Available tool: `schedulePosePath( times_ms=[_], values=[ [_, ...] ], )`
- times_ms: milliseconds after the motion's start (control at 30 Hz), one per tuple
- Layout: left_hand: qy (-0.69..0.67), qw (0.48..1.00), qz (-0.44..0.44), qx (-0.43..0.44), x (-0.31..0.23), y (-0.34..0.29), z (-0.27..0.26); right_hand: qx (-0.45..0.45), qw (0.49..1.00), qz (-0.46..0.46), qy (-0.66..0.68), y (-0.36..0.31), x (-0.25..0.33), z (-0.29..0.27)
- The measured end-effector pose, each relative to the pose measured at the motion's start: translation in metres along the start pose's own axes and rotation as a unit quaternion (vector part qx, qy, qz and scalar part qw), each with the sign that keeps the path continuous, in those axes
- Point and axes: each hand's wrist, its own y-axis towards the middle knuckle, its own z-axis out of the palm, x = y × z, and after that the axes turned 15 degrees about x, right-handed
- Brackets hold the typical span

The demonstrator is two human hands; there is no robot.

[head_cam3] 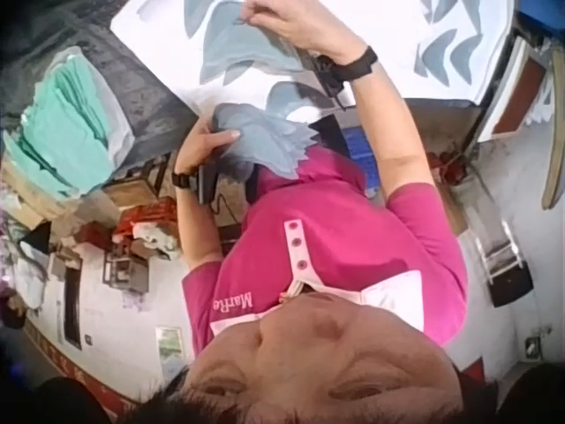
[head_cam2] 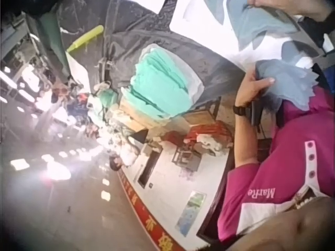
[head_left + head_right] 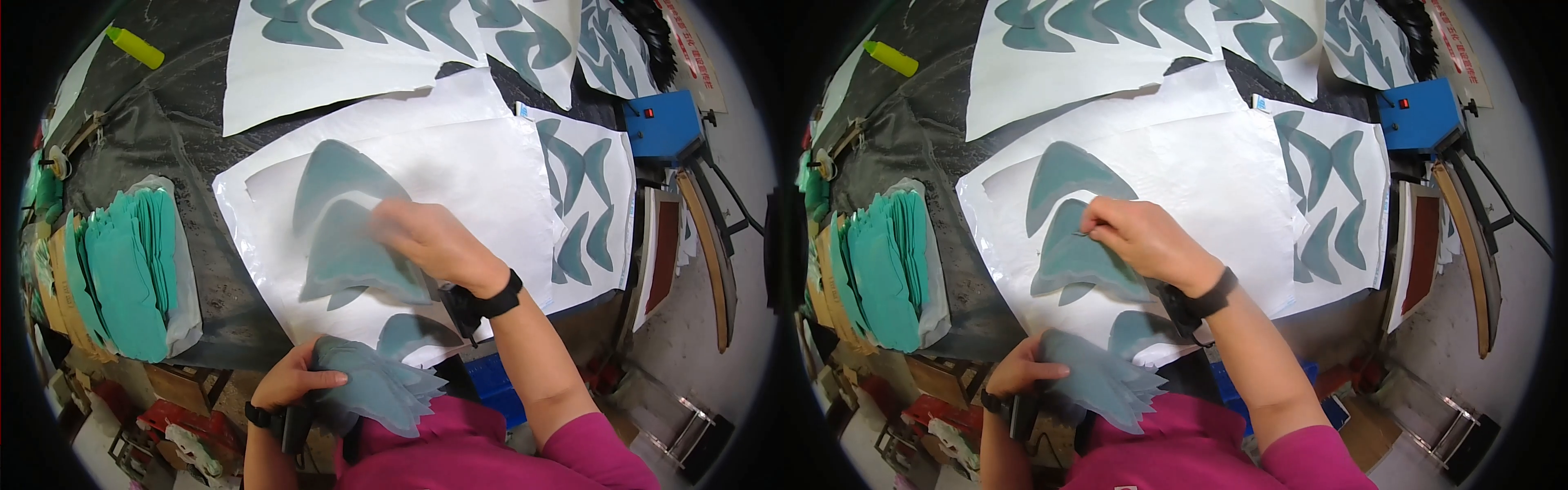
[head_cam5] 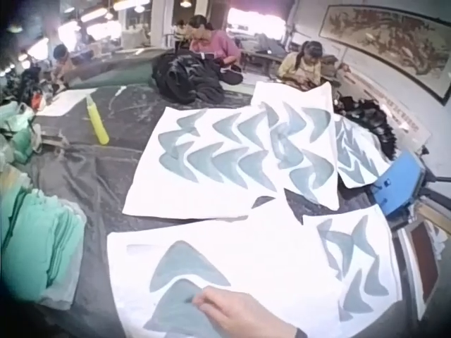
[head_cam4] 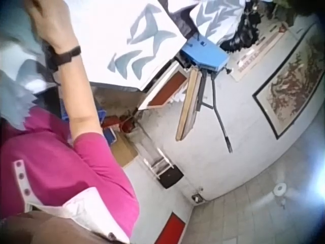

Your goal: Sorting and stacking cut shoe upper components from sheets in an industrial setting.

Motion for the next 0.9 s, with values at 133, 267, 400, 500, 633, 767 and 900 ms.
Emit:
schedulePosePath(
  times_ms=[133, 267, 400, 500, 633, 767, 900],
  values=[
    [-0.018, 0.998, 0.051, 0.005, -0.008, -0.001, 0.000, -0.002, 0.986, -0.109, -0.128, 0.053, -0.003, 0.000],
    [0.025, 0.994, 0.107, 0.011, -0.013, 0.012, -0.011, -0.080, 0.963, -0.045, -0.255, 0.096, -0.026, -0.002],
    [0.036, 0.988, 0.149, 0.015, -0.014, 0.037, -0.025, -0.070, 0.943, 0.193, -0.262, 0.107, -0.031, 0.000],
    [0.036, 0.983, 0.177, -0.020, -0.017, 0.050, -0.032, -0.089, 0.944, 0.197, -0.248, 0.111, -0.029, 0.016],
    [0.015, 0.985, 0.172, -0.028, -0.017, 0.055, -0.037, -0.059, 0.952, 0.222, -0.201, 0.112, -0.018, 0.030],
    [0.021, 0.983, 0.178, -0.035, -0.018, 0.058, -0.035, -0.098, 0.952, 0.150, -0.249, 0.099, -0.029, 0.045],
    [0.030, 0.982, 0.179, -0.042, -0.021, 0.059, -0.033, -0.112, 0.949, 0.160, -0.246, 0.091, -0.032, 0.052]
  ],
)
